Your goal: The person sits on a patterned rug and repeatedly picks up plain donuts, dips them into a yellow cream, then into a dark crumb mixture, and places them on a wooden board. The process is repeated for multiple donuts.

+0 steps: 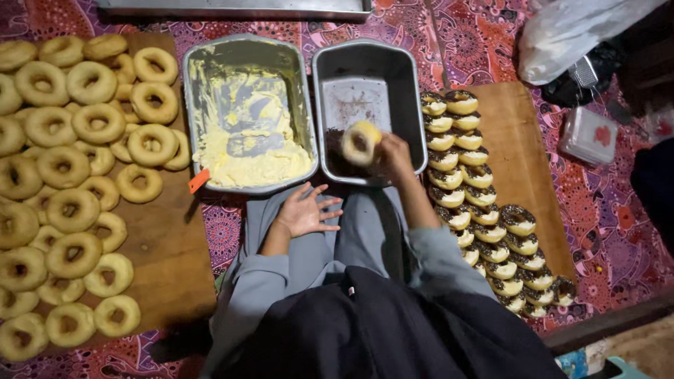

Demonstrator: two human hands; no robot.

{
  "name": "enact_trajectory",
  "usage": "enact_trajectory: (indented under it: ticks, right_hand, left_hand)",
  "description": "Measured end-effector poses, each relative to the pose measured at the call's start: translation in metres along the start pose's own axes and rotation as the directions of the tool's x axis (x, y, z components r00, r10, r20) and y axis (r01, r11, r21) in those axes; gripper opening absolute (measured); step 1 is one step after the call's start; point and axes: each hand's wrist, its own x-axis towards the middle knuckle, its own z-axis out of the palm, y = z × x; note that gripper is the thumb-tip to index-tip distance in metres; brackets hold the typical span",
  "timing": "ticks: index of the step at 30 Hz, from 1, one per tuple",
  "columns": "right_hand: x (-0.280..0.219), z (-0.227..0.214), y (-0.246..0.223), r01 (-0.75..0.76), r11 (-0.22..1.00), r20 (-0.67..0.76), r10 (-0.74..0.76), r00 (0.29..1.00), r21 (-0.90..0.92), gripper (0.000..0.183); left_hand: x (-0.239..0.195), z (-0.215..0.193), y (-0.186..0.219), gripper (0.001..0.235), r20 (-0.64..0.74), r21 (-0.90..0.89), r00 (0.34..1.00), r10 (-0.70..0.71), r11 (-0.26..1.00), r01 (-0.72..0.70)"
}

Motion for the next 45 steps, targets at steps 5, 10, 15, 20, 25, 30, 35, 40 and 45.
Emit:
enact_trajectory:
  ticks: [5,10,15,20,25,30,35,40,45]
  right_hand:
    - [0.064,-0.011,0.013,-0.088,0.714,0.061,0.181,0.982,-0.695,0.041]
    - [0.045,0.011,0.014,0.329,0.066,0.335,0.168,0.927,-0.942,0.037]
    - [0.011,0.007,-0.031,-0.002,0.474,0.078,0.148,0.986,-0.880,0.040]
    - [-0.043,-0.061,-0.040,-0.234,0.958,0.018,0.234,0.972,0.163,0.039]
    - [-0.109,-0.181,-0.002,-0.006,0.875,-0.081,0.052,0.995,0.484,0.040]
    - [-0.159,-0.297,0.010,0.270,0.894,-0.583,-0.012,0.812,0.358,0.031]
    - [-0.168,-0.373,-0.015,0.239,0.962,-0.864,-0.006,0.504,0.132,0.039]
    - [-0.145,-0.389,-0.021,0.124,0.990,-0.886,0.007,0.463,0.072,0.048]
    - [-0.133,-0.382,-0.023,-0.419,0.870,-0.914,-0.082,0.396,-0.260,0.037]
  left_hand:
    - [0.001,0.007,0.000,0.050,0.001,0.004,1.000,-0.023,1.000,0.023]
    - [0.000,0.004,0.001,0.051,0.015,-0.021,0.999,-0.035,0.999,0.035]
    - [0.001,0.006,0.003,0.052,-0.019,0.002,0.999,-0.030,1.000,0.030]
    - [-0.006,0.010,-0.001,0.052,-0.001,-0.004,1.000,-0.009,1.000,0.009]
    - [-0.011,0.013,0.001,0.055,-0.032,0.037,0.999,0.039,0.999,-0.038]
    - [-0.016,0.019,-0.005,0.058,-0.119,0.089,0.983,0.143,0.987,-0.133]
    - [-0.012,0.027,-0.009,0.057,-0.195,0.160,0.962,0.190,0.974,-0.160]
    - [-0.010,0.032,-0.012,0.057,-0.225,0.209,0.949,0.220,0.962,-0.173]
    - [-0.009,0.033,-0.014,0.058,-0.261,0.251,0.933,0.249,0.951,-0.183]
